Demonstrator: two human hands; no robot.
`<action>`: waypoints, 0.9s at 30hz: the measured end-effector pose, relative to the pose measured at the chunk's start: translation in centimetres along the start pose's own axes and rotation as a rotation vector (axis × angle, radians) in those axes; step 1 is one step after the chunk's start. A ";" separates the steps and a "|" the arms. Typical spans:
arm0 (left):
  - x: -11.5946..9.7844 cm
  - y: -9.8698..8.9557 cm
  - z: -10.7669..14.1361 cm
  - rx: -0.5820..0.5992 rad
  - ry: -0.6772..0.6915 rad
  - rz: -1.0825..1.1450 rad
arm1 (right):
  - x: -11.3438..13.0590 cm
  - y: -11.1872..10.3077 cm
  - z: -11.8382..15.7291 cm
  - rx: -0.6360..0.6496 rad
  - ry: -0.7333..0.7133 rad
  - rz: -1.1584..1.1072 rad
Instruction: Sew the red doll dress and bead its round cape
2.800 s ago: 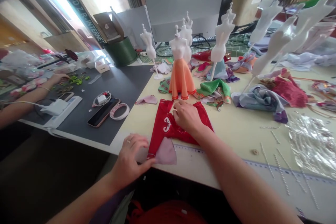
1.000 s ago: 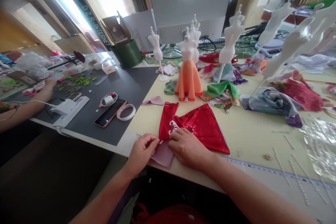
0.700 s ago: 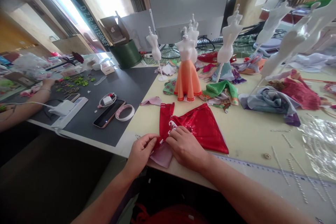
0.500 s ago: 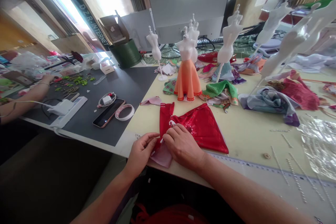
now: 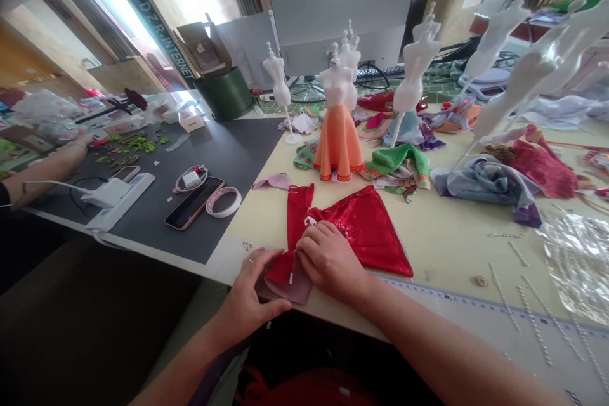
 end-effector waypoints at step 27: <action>-1.7 1.1 0.5 -0.141 0.356 -0.232 | -0.7 -1.6 0.8 0.126 0.004 0.002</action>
Point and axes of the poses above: each hand's wrist, its own z-axis away from the middle knuckle, its own y-axis out of the palm, x = y × z, the point moved 5 cm from there along -z, towards the middle knuckle, and after that the axes turned 7 degrees about x, right-handed, at the moved point
